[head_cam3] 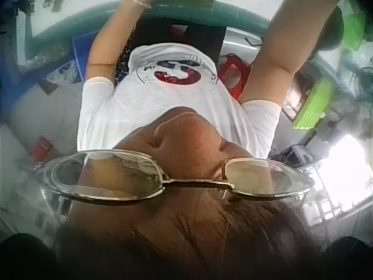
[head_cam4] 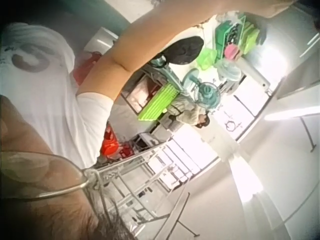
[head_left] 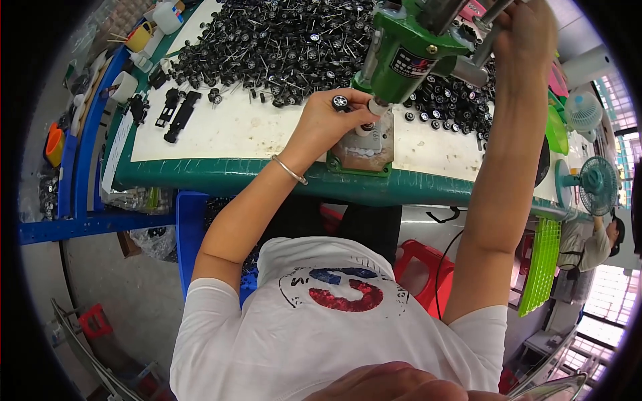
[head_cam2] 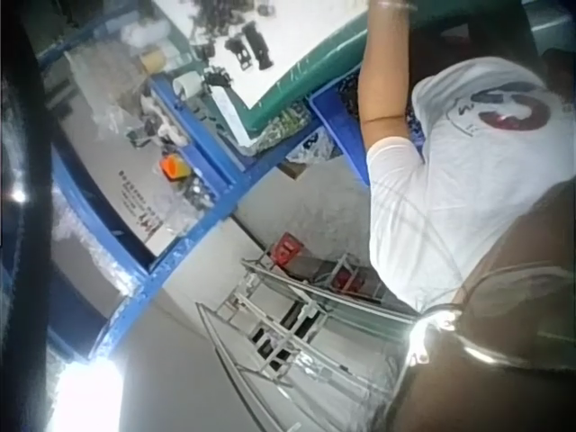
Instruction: The person assembles toy car wheels and axles by placing them into a fixture and pressing them together using a manual press.
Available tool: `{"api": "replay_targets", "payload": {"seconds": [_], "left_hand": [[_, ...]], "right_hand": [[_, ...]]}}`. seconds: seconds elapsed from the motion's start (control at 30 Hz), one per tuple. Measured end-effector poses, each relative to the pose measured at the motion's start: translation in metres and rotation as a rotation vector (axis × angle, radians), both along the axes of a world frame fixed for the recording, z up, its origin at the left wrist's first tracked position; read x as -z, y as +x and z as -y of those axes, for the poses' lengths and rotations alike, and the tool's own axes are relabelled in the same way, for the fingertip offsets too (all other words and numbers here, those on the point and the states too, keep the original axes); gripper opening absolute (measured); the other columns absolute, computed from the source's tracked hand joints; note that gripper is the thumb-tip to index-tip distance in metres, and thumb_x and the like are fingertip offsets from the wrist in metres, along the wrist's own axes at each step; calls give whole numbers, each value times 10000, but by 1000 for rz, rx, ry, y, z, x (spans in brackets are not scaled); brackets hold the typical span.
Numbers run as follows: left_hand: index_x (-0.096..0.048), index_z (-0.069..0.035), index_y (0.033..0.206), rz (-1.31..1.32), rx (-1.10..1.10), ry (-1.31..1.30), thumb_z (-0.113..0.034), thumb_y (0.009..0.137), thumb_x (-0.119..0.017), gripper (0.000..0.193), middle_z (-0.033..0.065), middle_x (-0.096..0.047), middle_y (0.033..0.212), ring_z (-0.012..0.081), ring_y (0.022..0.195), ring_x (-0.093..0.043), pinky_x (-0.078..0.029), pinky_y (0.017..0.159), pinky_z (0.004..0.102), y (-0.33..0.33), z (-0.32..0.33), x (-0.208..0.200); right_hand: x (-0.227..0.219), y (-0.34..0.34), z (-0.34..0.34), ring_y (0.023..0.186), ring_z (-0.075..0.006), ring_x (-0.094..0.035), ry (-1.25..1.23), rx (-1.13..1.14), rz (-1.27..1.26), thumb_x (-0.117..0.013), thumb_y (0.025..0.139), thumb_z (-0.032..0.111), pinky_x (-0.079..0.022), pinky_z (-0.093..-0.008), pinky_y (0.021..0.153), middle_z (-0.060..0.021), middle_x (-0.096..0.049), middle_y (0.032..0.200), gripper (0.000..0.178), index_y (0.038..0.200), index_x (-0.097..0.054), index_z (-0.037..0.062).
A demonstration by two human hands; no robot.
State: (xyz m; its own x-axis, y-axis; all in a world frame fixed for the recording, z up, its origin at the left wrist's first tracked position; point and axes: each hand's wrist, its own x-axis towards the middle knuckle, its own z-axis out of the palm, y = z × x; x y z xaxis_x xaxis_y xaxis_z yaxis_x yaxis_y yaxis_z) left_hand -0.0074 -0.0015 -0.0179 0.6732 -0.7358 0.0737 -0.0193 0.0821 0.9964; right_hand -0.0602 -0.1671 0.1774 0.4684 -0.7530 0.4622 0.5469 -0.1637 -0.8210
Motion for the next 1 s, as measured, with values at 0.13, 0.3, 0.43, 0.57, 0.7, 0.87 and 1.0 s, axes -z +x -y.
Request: {"api": "replay_targets", "payload": {"seconds": [0.13,0.3,0.43,0.57,0.7,0.87,1.0], "left_hand": [[-698,-3,1017,-180,-41,-48,-43,763,-717,257,14,-646,784,55,731,-578,-450,612,192,4,-9,-3],[-608,-64,1117,-595,-5,-216,-189,904,-555,253,-7,-602,747,111,774,-646,-348,470,170,36,-45,21],[-616,-64,1050,-723,-68,-116,-171,871,-639,210,-7,-610,760,101,715,-638,-335,441,186,43,-56,27],[-661,-23,1022,-177,-67,223,-119,856,-659,192,14,-648,762,85,664,-619,-422,495,209,37,-42,24],[-686,-55,1035,291,-97,442,-163,828,-649,237,122,-680,757,217,668,-657,-512,640,326,46,-17,45],[-712,-108,971,612,-154,604,-221,785,-647,226,158,-684,853,351,830,-644,-508,726,431,53,-9,47],[-674,-49,902,771,-151,635,-179,785,-657,176,144,-669,811,331,775,-649,-507,687,419,51,-14,51]], "right_hand": [[17,5,72,359,-39,-324,921,-1360,179,-545,950,240,-259,-191,316,80,-397,530,175,855,-525,95],[30,4,28,467,-81,-477,77,-72,10,-529,962,295,-455,-203,446,-3,-516,657,250,865,-540,65],[77,-31,61,1093,-197,-567,67,-2,-63,-484,975,269,-460,-348,911,-100,-631,1152,316,1111,-595,6],[159,-66,70,570,-72,-539,-95,38,-478,-573,928,263,-394,-204,459,-11,-591,724,247,1004,-633,37],[224,-73,56,664,-111,-590,-493,-23,-804,-644,867,155,-470,-264,565,-47,-643,831,186,1018,-651,47],[240,-79,35,753,-222,-620,-902,70,-984,-625,854,158,-496,-346,670,-80,-588,996,207,1046,-643,82],[239,-76,39,731,-198,-570,-822,3,-1011,-641,848,128,-473,-303,681,-79,-574,987,228,1065,-630,59]]}}
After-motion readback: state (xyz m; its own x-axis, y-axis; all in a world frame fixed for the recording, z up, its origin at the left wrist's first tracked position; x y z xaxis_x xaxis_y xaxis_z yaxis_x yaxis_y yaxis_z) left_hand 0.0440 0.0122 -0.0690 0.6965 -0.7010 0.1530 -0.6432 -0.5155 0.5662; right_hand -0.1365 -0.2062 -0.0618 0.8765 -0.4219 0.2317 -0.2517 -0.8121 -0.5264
